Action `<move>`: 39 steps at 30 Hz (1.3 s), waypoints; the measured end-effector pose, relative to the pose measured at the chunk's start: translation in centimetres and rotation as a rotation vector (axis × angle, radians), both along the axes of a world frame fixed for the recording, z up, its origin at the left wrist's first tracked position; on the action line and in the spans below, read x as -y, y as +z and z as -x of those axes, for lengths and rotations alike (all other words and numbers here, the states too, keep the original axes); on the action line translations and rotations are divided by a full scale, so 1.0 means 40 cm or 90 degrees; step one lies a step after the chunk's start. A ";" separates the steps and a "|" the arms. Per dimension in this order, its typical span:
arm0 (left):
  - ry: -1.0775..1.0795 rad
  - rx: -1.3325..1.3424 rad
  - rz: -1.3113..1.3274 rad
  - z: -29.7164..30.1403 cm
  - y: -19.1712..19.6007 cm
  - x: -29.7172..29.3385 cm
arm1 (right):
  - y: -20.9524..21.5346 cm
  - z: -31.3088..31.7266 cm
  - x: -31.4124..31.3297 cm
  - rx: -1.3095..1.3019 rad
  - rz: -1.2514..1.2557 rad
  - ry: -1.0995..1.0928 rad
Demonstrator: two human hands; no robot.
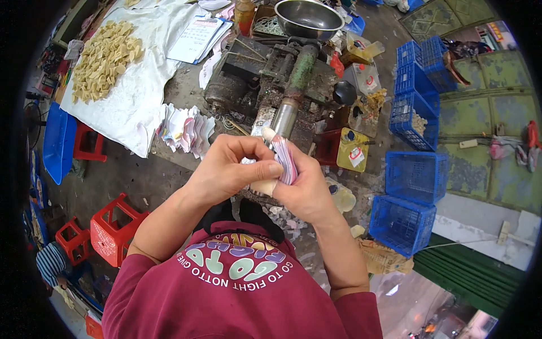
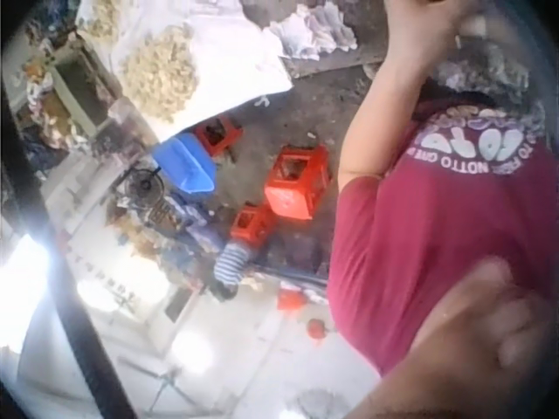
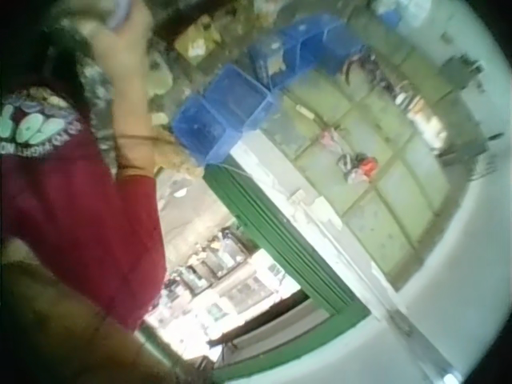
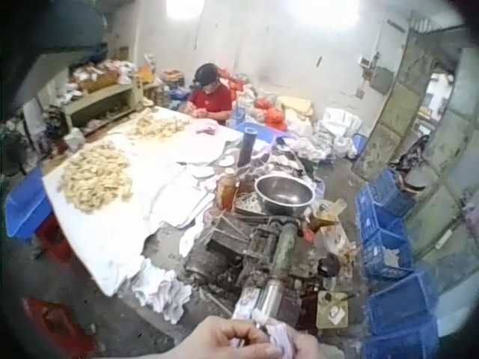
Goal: The person wraps small, pale food items individually in colorful paper using a metal rolling machine. They feed the paper and food into the rollers, which fold the paper around the item, and then place the finished wrapped units onto a white cloth on the table. The person also handles a wooden stick and a pile of finished items during the process.
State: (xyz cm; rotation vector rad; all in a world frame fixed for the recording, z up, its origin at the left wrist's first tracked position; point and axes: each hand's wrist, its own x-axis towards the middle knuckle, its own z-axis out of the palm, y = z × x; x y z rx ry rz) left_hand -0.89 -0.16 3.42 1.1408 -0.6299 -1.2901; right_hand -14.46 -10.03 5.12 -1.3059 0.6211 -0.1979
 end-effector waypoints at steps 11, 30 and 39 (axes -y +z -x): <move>0.066 0.107 0.089 0.044 -0.001 0.017 | -0.041 0.040 0.026 0.158 -0.174 0.034; 0.142 -0.101 0.164 0.038 -0.017 0.007 | -0.055 0.063 0.023 0.178 -0.250 -0.079; 0.092 0.331 0.293 0.012 -0.049 0.033 | 0.002 0.074 0.057 0.031 -0.046 -0.171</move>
